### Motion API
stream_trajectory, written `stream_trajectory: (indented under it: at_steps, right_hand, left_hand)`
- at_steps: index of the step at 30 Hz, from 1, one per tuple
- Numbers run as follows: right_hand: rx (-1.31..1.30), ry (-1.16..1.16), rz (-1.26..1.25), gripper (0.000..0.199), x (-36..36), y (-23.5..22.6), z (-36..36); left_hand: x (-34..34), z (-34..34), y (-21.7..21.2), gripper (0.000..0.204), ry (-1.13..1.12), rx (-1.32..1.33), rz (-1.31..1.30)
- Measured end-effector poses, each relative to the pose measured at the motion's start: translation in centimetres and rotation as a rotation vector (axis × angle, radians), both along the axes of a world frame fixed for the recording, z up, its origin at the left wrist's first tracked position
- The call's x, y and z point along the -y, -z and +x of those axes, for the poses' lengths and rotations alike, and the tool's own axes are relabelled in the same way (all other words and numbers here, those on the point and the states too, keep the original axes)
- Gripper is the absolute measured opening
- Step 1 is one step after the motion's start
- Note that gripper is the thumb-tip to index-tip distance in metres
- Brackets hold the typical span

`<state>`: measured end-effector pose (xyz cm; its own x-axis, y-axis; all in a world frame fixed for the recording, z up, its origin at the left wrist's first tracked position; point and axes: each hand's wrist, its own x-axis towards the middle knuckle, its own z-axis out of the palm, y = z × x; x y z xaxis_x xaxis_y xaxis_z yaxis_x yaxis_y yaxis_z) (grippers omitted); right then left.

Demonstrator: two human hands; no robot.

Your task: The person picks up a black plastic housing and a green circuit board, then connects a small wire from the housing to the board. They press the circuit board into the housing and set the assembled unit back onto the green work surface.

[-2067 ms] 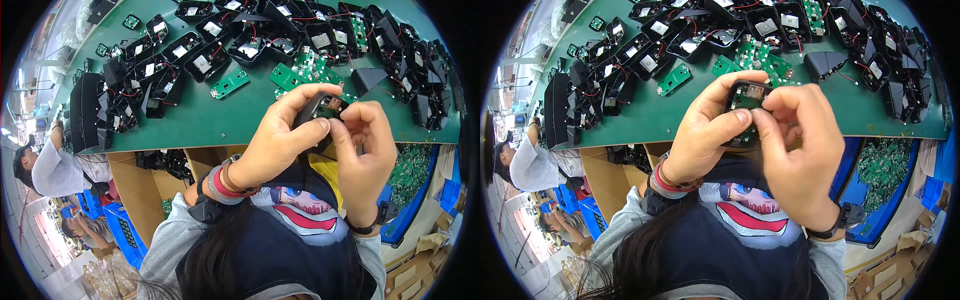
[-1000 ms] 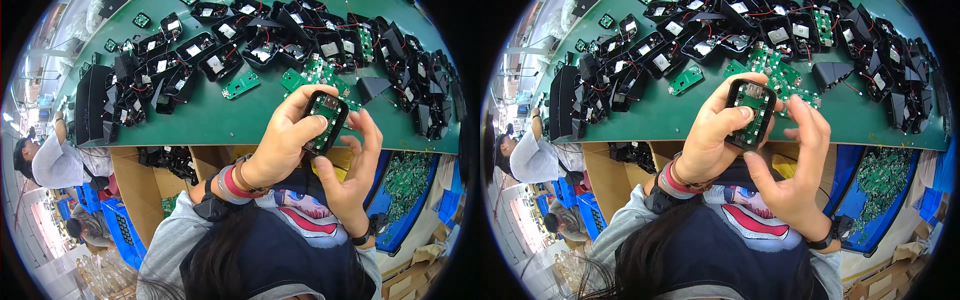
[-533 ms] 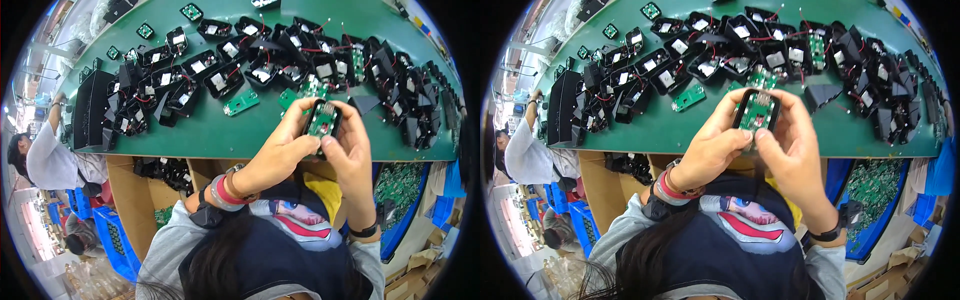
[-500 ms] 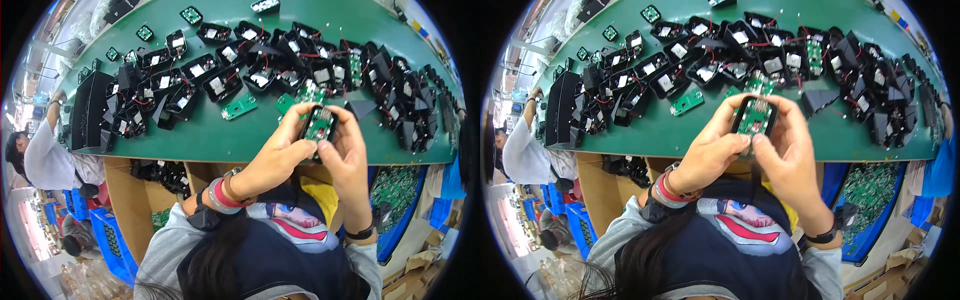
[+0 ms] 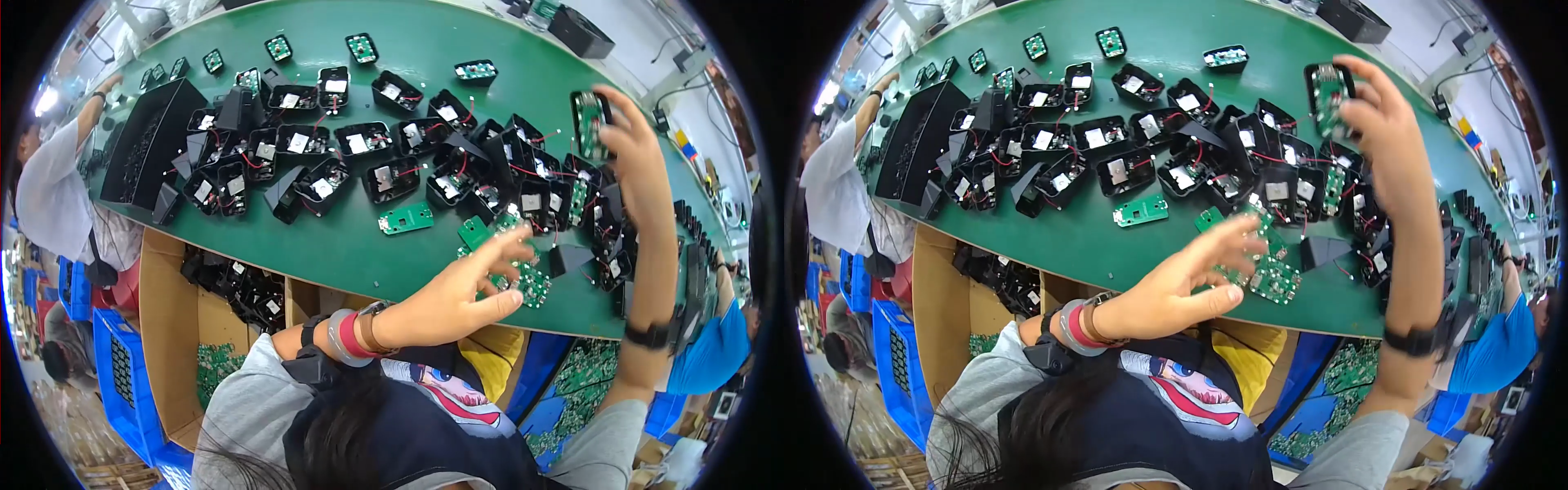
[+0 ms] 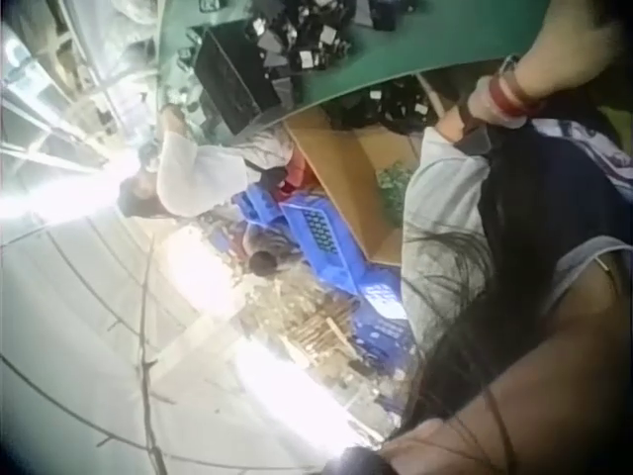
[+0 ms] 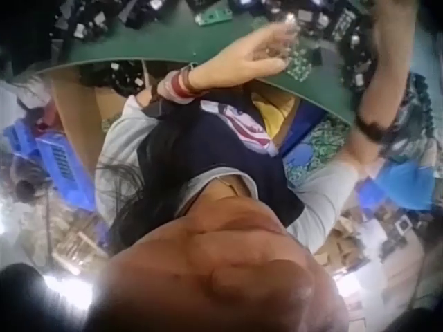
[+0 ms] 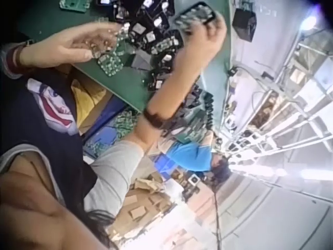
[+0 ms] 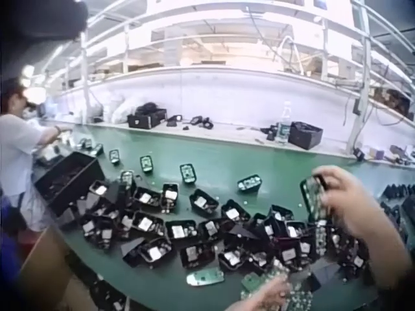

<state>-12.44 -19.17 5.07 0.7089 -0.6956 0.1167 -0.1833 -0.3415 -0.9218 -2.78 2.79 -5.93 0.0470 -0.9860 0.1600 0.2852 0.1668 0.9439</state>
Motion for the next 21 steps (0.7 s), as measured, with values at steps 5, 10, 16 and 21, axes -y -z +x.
stream_trajectory:
  at_steps: [5,10,16,21]
  right_hand:
    - [-0.511,-0.258,-0.325,0.048,13.2,4.4,4.9]
    - [-0.687,-0.216,-0.558,0.038,17.1,9.4,7.1]
    - [-0.481,-0.112,-0.831,0.033,13.1,5.9,2.3]
    - [-0.345,0.068,-0.568,0.032,2.3,2.8,-4.5]
  left_hand:
    - [-0.1,0.1,1.9,0.033,-0.027,0.322,-0.046]
    - [0.0,0.4,3.4,0.029,-0.069,0.287,0.018]
    - [0.6,0.5,3.1,0.027,-0.021,0.237,0.038]
    - [-0.6,1.7,2.3,0.027,-0.125,0.325,0.074]
